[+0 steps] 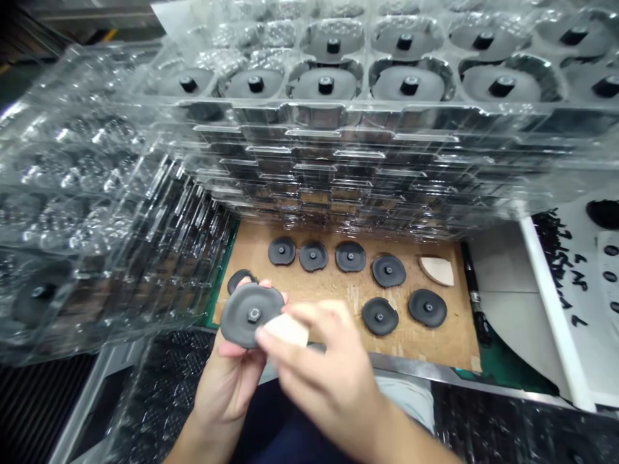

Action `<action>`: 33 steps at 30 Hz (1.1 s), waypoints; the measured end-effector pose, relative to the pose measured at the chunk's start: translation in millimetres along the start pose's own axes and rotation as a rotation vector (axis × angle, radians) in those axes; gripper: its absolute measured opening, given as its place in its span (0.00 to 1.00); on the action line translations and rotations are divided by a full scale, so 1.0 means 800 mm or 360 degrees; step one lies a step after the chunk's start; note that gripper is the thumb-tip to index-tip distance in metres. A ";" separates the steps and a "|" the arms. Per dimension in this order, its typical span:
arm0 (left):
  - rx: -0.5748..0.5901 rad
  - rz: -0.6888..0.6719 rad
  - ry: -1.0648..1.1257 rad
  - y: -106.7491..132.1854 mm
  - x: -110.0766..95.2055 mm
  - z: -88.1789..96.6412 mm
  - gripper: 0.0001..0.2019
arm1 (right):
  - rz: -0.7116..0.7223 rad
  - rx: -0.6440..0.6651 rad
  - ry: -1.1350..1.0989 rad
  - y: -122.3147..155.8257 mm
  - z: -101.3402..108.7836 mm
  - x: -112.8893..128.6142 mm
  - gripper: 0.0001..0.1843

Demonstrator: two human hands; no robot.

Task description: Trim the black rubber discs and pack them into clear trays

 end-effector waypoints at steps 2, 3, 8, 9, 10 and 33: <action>0.0022 0.0083 -0.0009 0.002 0.000 0.001 0.28 | 0.0053 0.0021 0.0019 -0.009 0.004 -0.014 0.12; 0.0034 0.0121 -0.0013 0.004 -0.001 0.001 0.27 | 0.0092 0.0052 -0.0006 -0.013 0.007 -0.020 0.11; 0.0089 0.0213 -0.0045 0.008 -0.003 -0.001 0.24 | 0.0101 0.0246 -0.0176 -0.014 0.025 -0.030 0.13; 0.0109 0.0237 -0.0046 0.008 -0.001 -0.002 0.24 | 0.0076 0.0273 -0.0171 -0.013 0.028 -0.030 0.14; 0.0134 0.0267 -0.0048 0.007 0.000 -0.004 0.23 | 0.0064 0.0294 -0.0160 -0.012 0.030 -0.030 0.14; 0.0186 0.0219 -0.0310 0.014 -0.001 -0.007 0.33 | 0.0085 0.0031 -0.0060 0.008 0.030 -0.003 0.14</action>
Point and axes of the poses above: each hand's wrist, its own y-axis away from the middle knuckle, its own z-axis out of the back of the hand, x = y × z, the point moved 2 cm from there along -y, towards the middle knuckle, and after that the axes turned 2 degrees about -x, right-handed, at the moved point
